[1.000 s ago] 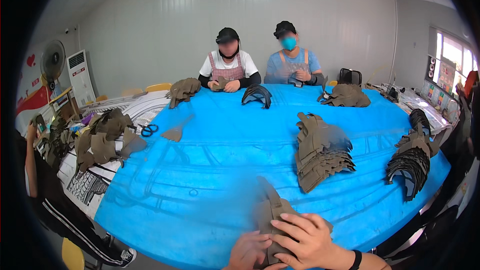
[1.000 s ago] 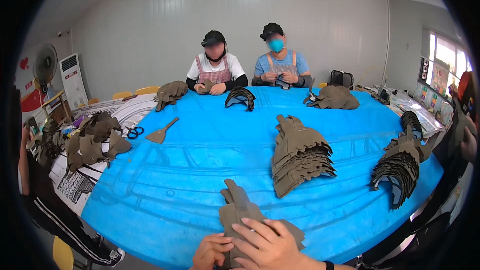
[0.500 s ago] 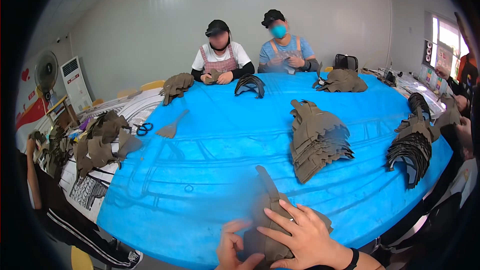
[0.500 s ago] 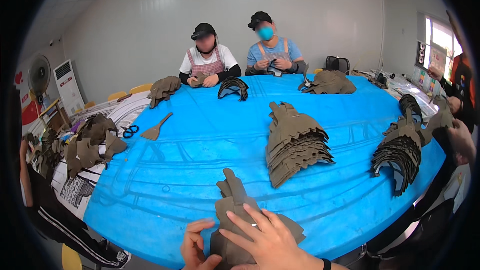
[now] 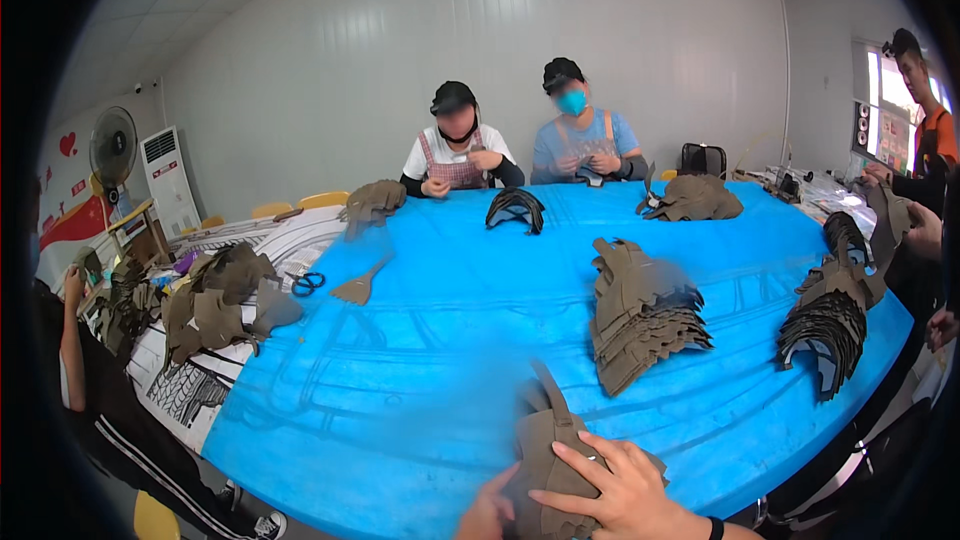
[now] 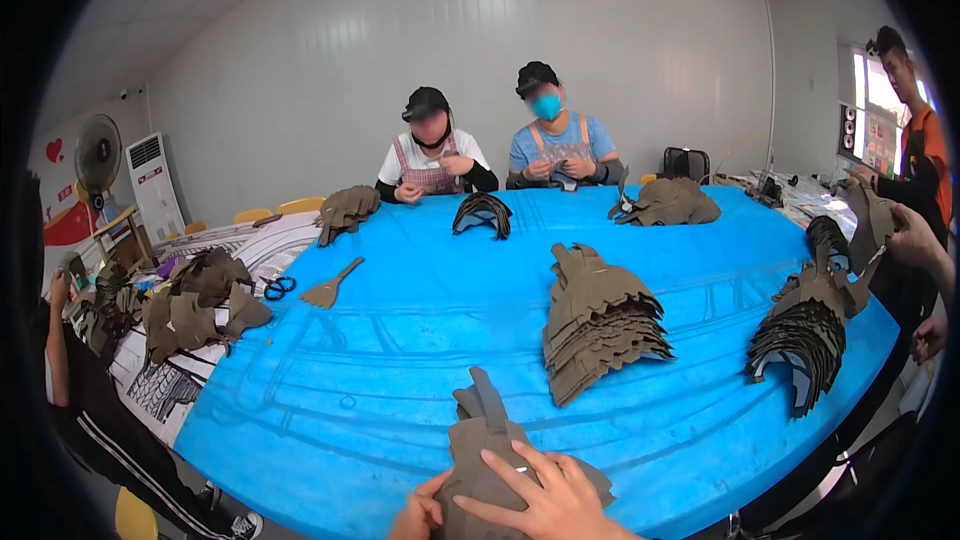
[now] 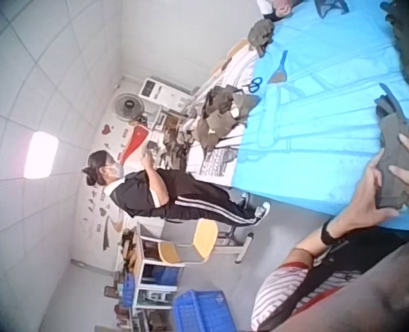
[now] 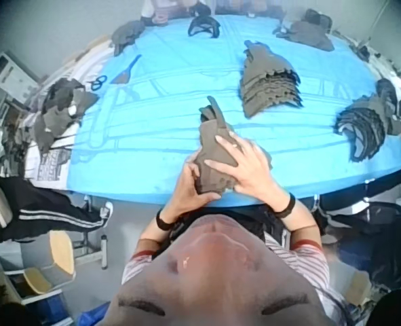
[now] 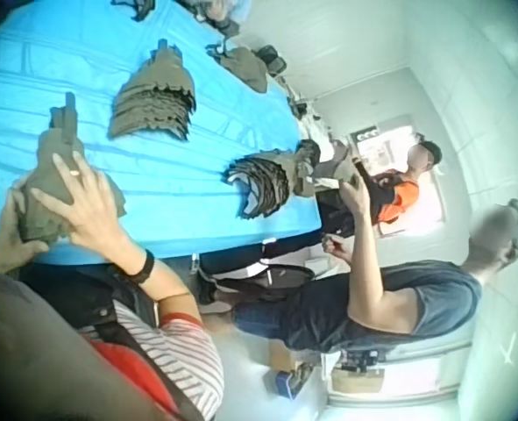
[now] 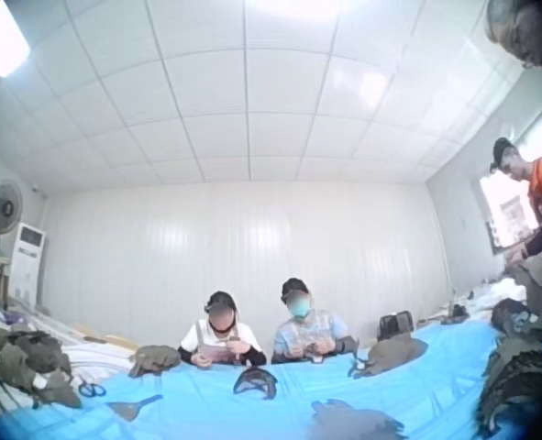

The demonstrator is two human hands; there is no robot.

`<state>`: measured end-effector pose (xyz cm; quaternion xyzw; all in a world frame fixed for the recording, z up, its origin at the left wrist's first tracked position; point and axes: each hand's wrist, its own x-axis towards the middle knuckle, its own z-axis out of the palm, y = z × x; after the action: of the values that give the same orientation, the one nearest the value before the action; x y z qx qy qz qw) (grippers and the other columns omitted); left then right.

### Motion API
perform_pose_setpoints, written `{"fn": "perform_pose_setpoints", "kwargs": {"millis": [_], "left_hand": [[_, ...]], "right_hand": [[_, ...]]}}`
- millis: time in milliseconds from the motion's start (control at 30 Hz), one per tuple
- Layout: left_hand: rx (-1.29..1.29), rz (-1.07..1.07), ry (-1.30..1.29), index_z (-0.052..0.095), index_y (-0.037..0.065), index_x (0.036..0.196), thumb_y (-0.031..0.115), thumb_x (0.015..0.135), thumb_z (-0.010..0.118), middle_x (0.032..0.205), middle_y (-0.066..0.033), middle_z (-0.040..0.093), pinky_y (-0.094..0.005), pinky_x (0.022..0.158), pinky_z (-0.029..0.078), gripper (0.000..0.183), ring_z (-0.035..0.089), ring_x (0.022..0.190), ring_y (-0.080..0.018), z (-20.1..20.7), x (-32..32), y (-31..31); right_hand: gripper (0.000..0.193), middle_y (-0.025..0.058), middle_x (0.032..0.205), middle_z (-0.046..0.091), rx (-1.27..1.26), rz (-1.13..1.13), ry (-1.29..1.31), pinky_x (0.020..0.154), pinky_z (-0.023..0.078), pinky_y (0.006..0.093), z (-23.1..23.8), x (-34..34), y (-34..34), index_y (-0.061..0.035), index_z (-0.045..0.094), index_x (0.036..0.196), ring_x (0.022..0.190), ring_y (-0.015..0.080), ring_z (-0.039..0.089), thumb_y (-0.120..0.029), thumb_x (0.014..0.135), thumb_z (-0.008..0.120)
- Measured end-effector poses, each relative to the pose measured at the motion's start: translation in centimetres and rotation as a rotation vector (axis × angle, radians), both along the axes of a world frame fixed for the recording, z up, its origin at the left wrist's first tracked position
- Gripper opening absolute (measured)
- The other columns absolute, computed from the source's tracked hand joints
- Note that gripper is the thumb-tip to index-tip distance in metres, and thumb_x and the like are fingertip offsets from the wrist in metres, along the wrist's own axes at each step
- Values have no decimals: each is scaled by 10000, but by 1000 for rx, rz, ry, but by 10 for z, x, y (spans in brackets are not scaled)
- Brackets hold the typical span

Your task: The recorder is inspecting and manipulating cut brown fabric pieces at a large table in a shoe factory, while other workers perform similar tasks around the table.

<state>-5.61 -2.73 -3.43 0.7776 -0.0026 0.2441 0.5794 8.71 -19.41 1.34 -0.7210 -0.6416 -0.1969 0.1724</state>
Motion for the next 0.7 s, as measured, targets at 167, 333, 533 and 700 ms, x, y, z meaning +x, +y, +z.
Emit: {"fn": "perform_pose_setpoints", "kwargs": {"millis": [167, 333, 533, 700], "left_hand": [[73, 48, 121, 389, 16, 1053, 395, 644, 914, 1378, -269, 428, -375, 803, 430, 766, 497, 1008, -299, 2, 9, -13], [47, 161, -4, 394, 14, 1063, 361, 631, 927, 1370, -284, 431, -380, 781, 436, 768, 528, 1011, -327, -18, 23, -19], [345, 272, -184, 379, 29, 1048, 183, 670, 877, 1337, -309, 469, -399, 764, 447, 643, 550, 966, -385, -11, 42, -20], [220, 269, -107, 366, 37, 1055, 122, 668, 858, 1351, -285, 478, -356, 800, 441, 631, 564, 1011, -339, -12, 42, -16]], "right_hand": [[699, 135, 1482, 456, 205, -98, 128, 935, 450, 467, -11, -4, 7, -205, 613, 1330, 1252, 372, 504, -217, 635, 692], [646, 157, 1461, 478, 234, -99, 246, 946, 449, 486, -15, 7, 13, -186, 649, 1281, 1226, 365, 525, -299, 647, 687], [546, 163, 1311, 617, 424, -134, 303, 890, 489, 393, -12, 14, 26, -73, 720, 1121, 1017, 338, 624, -234, 611, 606], [670, 107, 1307, 623, 467, -170, 301, 761, 506, 368, -16, 17, 31, -131, 732, 1146, 986, 327, 595, -87, 489, 613]]}}
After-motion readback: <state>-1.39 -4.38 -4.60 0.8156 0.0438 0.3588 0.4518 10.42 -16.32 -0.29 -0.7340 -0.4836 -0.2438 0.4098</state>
